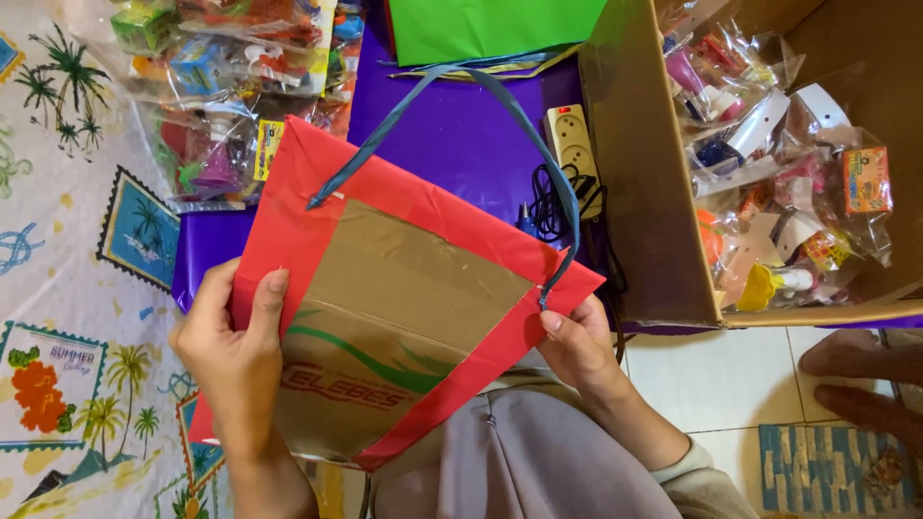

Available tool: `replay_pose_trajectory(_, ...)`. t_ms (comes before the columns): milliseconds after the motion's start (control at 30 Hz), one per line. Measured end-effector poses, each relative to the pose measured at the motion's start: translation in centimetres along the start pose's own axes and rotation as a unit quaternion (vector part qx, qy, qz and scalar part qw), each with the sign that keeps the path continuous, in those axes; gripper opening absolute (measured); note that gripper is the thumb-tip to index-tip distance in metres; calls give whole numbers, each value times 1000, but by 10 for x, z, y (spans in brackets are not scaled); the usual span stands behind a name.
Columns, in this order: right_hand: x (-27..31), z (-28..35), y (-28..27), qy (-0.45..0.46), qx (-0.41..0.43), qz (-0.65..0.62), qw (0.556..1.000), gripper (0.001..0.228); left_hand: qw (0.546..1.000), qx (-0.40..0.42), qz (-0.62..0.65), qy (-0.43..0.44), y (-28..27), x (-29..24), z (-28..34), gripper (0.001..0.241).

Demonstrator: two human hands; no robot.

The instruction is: Assembling a toy display board by gluing a string handle and paper backing to cardboard, then sorting toy packages.

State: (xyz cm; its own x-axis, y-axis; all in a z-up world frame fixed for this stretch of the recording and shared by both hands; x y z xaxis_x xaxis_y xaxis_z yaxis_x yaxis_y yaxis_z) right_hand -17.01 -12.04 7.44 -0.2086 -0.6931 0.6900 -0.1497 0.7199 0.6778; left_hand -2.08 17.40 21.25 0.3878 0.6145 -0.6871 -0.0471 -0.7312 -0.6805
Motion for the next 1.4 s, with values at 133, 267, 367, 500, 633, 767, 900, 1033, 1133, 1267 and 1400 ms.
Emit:
replay_pose_trajectory(133,4,0,0,3,-26,8,1000,29,1000,-7,8,-6,2,-4,2,24)
replay_pose_trajectory(267,6,-2,5,-3,-32,19,999,26,1000,-18,6,-13,4,-3,5,25)
replay_pose_trajectory(367,6,-4,8,-5,-51,26,998,22,999,-19,20,-22,5,1,7,26)
replay_pose_trajectory(500,4,-4,6,0,-64,37,997,21,999,-21,26,-30,7,6,8,27)
replay_pose_trajectory(633,4,-4,8,6,-72,30,997,21,999,-21,38,-29,7,3,7,27)
replay_pose_trajectory(767,3,-3,6,9,-61,21,998,25,999,-22,42,-28,7,4,8,28)
replay_pose_trajectory(900,4,-3,10,8,-49,23,999,28,997,-16,58,-43,7,4,8,27)
replay_pose_trajectory(1033,4,-4,11,2,-41,33,999,27,997,-18,53,-49,7,5,9,26)
replay_pose_trajectory(1133,5,-5,10,15,-50,37,998,28,998,-21,37,-41,8,4,8,27)
replay_pose_trajectory(1267,3,-4,7,9,-37,35,999,25,998,-20,42,-35,9,6,8,28)
replay_pose_trajectory(1400,2,-6,9,8,-37,41,998,22,999,-23,37,-31,9,5,8,27)
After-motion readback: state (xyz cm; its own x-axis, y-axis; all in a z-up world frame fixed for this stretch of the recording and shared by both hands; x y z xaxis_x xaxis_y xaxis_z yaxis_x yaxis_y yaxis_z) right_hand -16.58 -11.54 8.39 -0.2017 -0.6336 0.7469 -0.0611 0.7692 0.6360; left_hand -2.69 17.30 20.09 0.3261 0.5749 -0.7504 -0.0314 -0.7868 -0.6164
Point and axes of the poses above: each hand's wrist, its own z-axis away from the middle knuckle, its own y-axis out of the palm, x = y × z, the point moved 4 cm from there along -z, towards the middle knuckle, and after that the axes turned 14 degrees about x, right-handed, at the moved point
